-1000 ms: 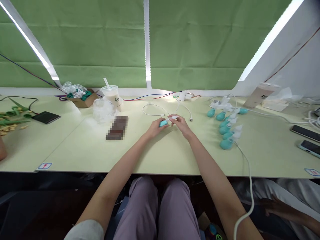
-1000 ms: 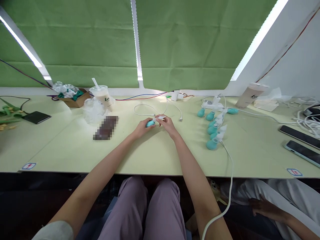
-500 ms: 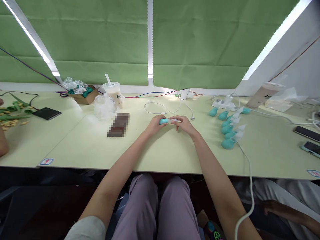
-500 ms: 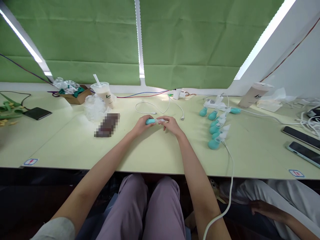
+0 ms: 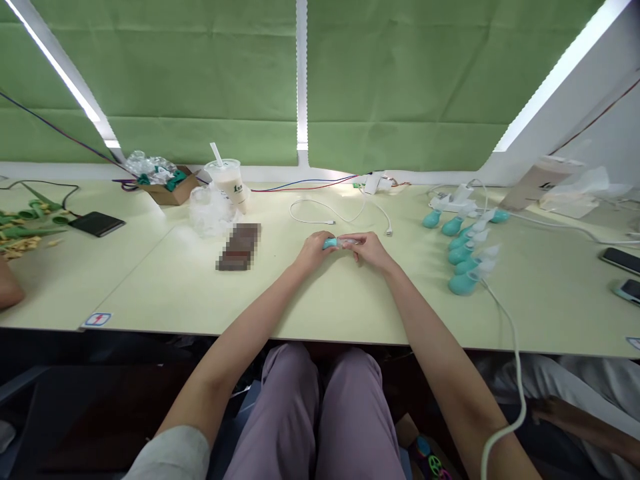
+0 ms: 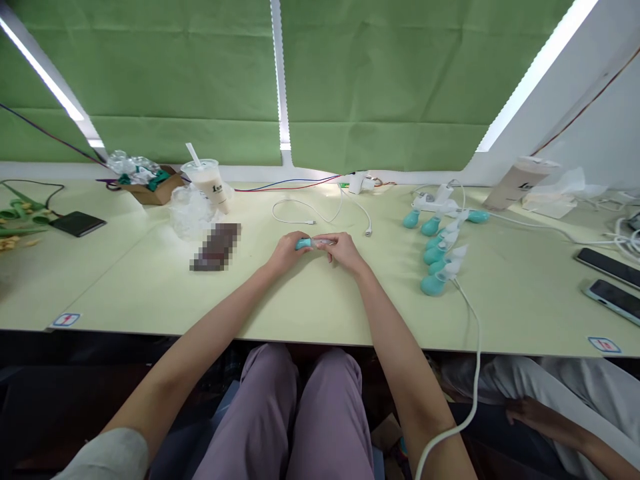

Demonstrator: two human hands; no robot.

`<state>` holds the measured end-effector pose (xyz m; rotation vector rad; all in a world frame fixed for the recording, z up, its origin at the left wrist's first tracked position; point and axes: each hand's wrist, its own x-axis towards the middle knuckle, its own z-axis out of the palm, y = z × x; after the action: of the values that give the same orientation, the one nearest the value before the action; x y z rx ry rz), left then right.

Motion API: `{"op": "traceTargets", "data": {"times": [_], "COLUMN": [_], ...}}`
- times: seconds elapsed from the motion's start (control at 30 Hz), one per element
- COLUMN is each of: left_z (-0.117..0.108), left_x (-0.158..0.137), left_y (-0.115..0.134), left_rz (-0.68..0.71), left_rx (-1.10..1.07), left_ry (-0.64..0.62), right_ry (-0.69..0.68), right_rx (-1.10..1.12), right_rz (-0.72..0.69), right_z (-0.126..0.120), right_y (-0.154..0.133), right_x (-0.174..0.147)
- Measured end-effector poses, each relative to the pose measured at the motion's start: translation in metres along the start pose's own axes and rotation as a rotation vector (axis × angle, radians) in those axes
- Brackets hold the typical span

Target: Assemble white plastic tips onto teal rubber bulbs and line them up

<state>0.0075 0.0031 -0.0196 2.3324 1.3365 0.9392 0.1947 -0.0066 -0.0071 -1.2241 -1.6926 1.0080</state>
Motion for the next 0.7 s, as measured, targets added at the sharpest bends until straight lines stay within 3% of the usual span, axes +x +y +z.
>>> {"op": "traceTargets", "data": {"times": [0.47,0.7], "left_z": [-0.002,-0.001], "left_x": [-0.003,-0.001], "left_y": [0.01,0.012], "left_rz": [-0.032,-0.007], "left_rx": [0.082,0.122], "left_ry": [0.01,0.045], "right_ry": [-0.096,-0.012], "right_rx": [0.018,0.03], "right_rz": [-0.022,-0.037], "right_z": [-0.002,0.004], "right_y": [-0.002,-0.003], "right_x": [-0.003,-0.003]}}
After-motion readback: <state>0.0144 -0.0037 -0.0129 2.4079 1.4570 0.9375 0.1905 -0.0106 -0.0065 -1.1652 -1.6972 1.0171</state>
